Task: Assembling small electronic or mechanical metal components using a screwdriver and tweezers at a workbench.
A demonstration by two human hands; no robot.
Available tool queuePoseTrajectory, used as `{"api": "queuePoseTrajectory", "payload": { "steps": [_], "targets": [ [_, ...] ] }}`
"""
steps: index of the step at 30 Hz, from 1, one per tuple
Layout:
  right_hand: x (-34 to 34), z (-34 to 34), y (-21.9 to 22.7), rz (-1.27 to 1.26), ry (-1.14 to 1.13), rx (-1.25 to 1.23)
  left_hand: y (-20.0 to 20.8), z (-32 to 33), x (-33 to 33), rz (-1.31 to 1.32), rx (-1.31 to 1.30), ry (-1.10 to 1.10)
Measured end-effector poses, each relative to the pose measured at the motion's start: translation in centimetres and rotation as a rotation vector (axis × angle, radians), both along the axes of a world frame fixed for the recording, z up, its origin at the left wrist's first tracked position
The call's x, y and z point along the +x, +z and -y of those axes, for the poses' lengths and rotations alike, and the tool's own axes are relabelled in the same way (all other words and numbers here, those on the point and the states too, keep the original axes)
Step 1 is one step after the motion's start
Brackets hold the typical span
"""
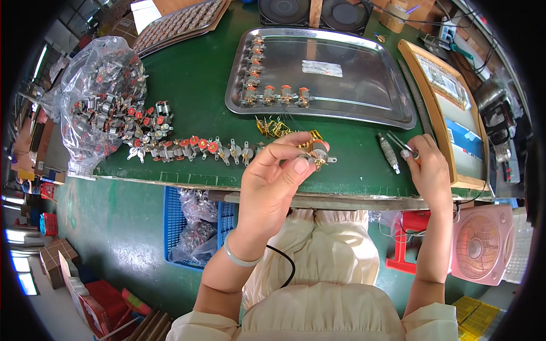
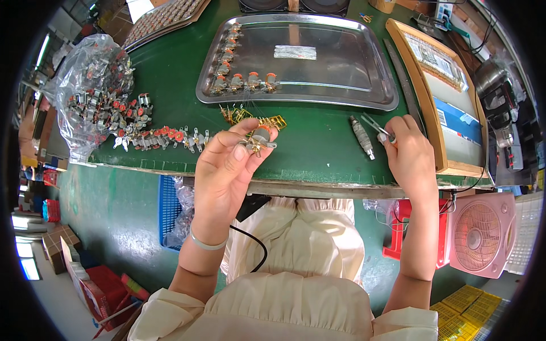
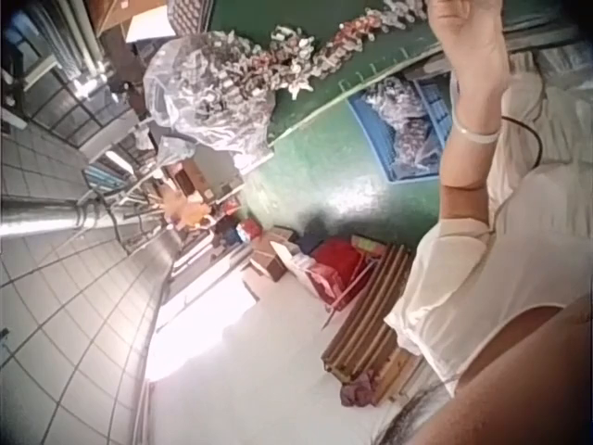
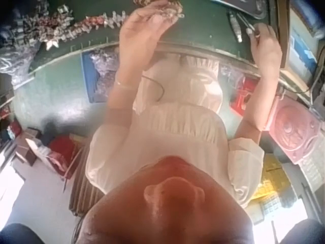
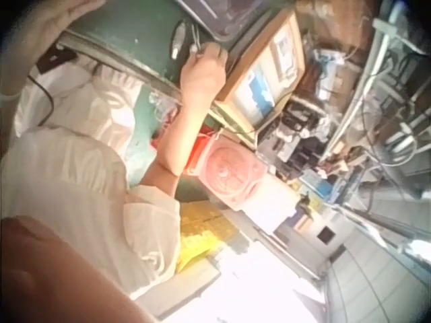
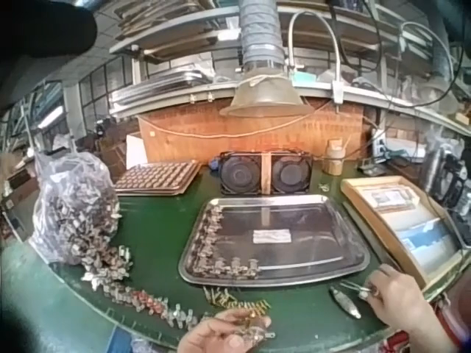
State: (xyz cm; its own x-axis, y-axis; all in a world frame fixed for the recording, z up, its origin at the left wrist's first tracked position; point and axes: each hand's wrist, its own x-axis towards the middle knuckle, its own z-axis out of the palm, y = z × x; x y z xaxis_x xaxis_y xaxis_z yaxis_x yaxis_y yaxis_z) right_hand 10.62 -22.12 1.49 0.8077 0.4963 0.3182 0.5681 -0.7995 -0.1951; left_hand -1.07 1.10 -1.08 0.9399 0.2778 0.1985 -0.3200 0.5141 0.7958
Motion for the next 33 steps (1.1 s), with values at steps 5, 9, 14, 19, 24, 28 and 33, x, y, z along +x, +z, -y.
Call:
{"api": "queuePoseTrajectory", "payload": {
  "steps": [5, 9, 14, 19, 24, 28, 33],
  "targets": [
    [-1.9, -1.8, 1.1, -0.204, 0.218, 0.472, 0.4, 0.3, 0.1, -0.047, -0.113, -0.103],
    [-4.3, -5.0, 1.0, -0.097, 0.594, 0.505, -0.3, 0.2, 0.0, -0.001, 0.056, -0.044],
    [-4.2, -6.1, 0.4, 0.071, 0.646, 0.406, -0.1, 0.5, 0.2, 0.051, 0.157, -0.002],
    [-5.0, -6.9, 0.5, 0.094, 0.633, 0.392, -0.5, 0.6, 0.4, 0.155, 0.359, 0.156],
    [-6.4, -6.8, 0.7, -0.547, 0.472, 0.732, -1.4, -0.2, 0.7, 0.318, 0.762, 0.410],
    [-6.7, -6.9, 1.4, -1.155, 0.360, 1.089, -1.3, -0.1, 1.1, 0.418, 0.785, 0.550],
    [-6.2, -7.0, 1.1, -0.338, 0.532, 0.654, -1.2, -0.4, 1.1, 0.413, 0.695, 0.438]
  ]
}}
